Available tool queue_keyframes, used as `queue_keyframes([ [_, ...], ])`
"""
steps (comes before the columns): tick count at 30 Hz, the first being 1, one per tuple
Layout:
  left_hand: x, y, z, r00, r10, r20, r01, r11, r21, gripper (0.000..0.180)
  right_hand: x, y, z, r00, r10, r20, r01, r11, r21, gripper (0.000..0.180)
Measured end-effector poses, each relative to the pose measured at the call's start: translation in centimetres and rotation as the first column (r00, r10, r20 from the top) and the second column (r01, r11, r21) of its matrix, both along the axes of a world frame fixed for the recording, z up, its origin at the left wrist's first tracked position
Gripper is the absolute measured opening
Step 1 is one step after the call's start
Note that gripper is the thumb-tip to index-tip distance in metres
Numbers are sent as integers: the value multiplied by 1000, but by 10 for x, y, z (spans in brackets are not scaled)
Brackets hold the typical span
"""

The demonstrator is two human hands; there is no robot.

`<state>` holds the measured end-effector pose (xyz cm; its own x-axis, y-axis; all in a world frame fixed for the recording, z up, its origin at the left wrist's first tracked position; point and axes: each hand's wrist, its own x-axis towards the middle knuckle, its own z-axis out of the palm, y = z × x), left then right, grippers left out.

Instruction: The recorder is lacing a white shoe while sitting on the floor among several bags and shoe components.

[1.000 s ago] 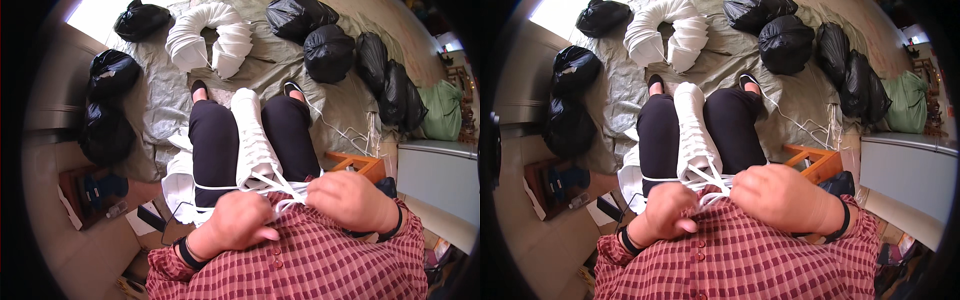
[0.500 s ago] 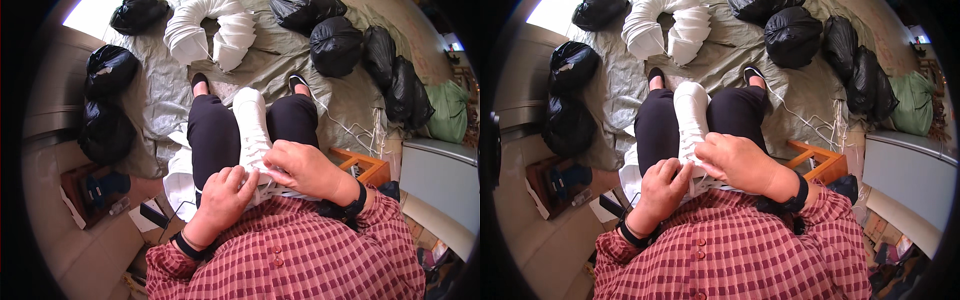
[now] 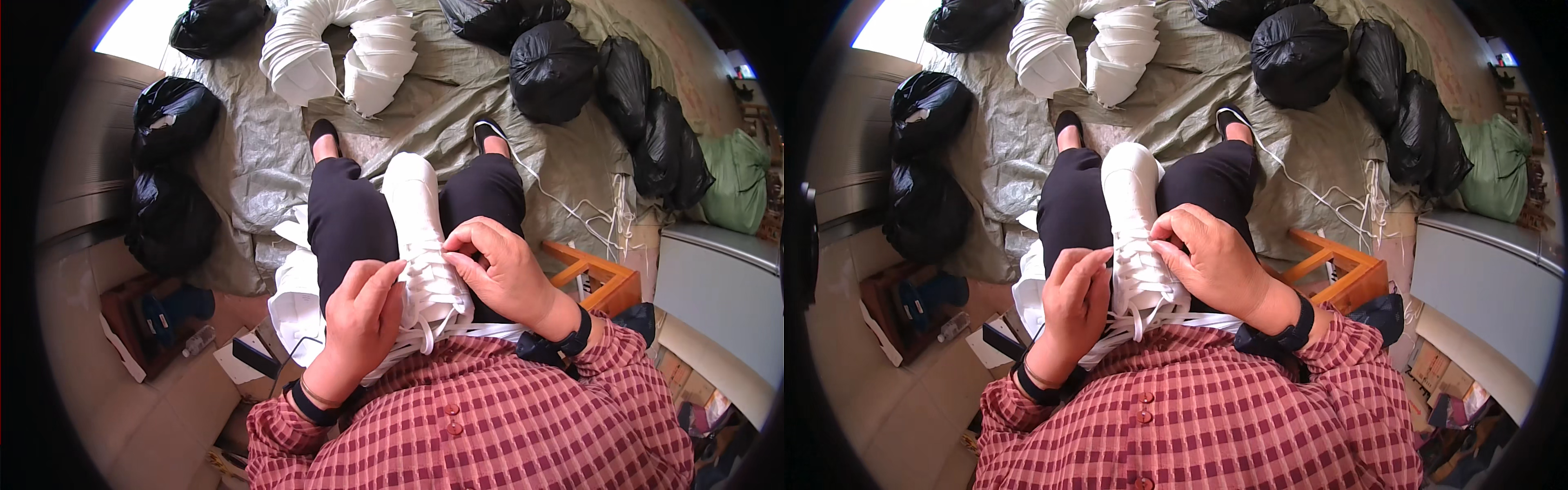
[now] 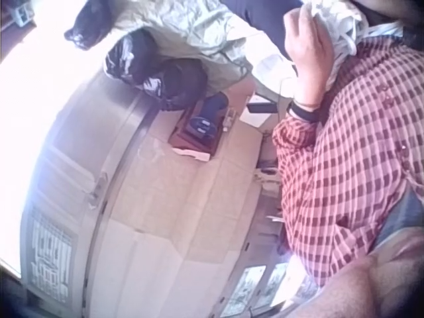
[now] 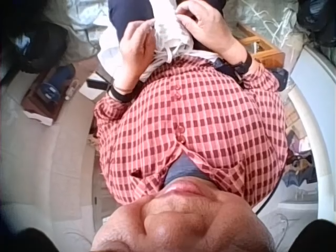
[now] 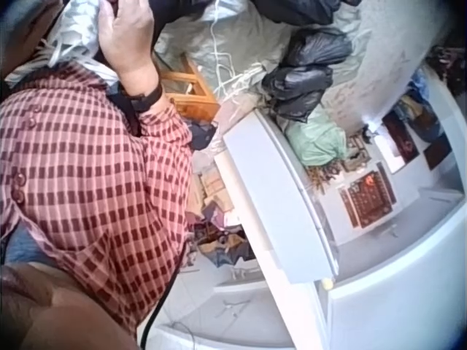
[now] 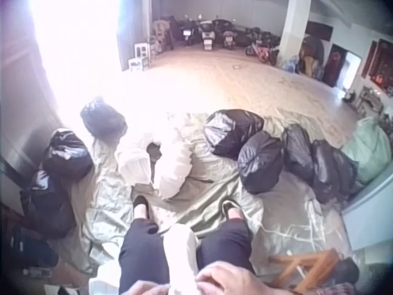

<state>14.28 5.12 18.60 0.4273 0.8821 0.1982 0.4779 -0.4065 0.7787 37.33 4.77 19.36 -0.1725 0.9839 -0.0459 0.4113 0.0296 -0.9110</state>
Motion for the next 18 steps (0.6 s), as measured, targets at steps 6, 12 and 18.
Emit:
queue_keyframes([
  [6,12,12,-7,996,-52,-69,55,998,37,31,8,6,-6,1000,-2,7,2,996,-94,11],
  [12,10,18,-6,979,-115,-169,126,991,53,29,19,15,-2,985,158,-65,-168,960,-222,10],
  [18,-8,8,-14,992,67,104,-48,983,-175,21,13,19,-13,989,114,-97,-136,955,-265,7],
])
